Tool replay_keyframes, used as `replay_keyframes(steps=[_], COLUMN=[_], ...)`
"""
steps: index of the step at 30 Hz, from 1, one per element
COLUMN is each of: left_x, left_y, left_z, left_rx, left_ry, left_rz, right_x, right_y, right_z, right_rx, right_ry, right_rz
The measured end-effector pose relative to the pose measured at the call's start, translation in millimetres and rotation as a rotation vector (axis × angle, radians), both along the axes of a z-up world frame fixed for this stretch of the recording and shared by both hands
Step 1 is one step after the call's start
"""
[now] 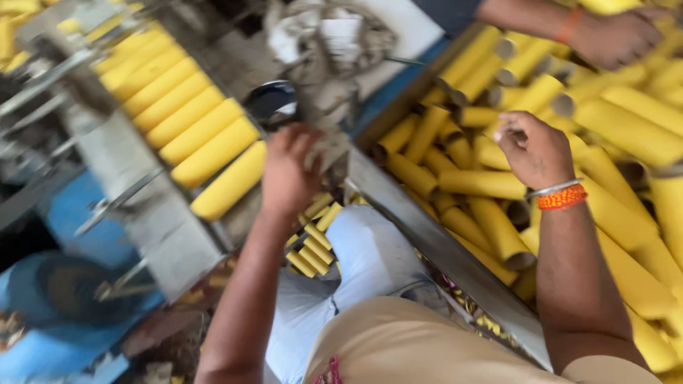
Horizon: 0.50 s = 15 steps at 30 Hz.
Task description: The person repeatedly picks up yellow cylindrical objects from a bin and places them onto a conveyor belt. The cylinders are handled one at a time or in small groups and moved from a pile to the machine.
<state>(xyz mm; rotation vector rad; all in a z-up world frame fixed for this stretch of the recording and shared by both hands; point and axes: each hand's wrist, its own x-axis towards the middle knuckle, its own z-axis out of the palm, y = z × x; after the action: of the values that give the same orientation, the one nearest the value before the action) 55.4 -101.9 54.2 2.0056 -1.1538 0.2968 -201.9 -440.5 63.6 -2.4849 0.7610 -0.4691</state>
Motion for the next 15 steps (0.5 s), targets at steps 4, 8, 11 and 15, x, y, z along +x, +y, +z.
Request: replay_keyframes(steps=[4, 8, 11, 15], left_x=[-48, -106, -152, -202], left_y=[-110, -206, -265, -311], left_z=[-26, -56, -78, -107], left_rx=[0.136, 0.576, 0.553, 0.213], left_ry=[0.017, 0.064, 0.052, 0.122], left_rz=[-0.415, -0.628, -0.679, -0.726], right_x=[-69, -104, -119, -135], right_y=[-16, -12, -10, -3], right_z=[-18, -22, -7, 21], right_rx=[-0.050, -0.127, -0.254, -0.138], right_ry=[0.313, 0.400, 0.248, 0.367], right_rz=[-0.101, -0.071, -0.023, 0.010])
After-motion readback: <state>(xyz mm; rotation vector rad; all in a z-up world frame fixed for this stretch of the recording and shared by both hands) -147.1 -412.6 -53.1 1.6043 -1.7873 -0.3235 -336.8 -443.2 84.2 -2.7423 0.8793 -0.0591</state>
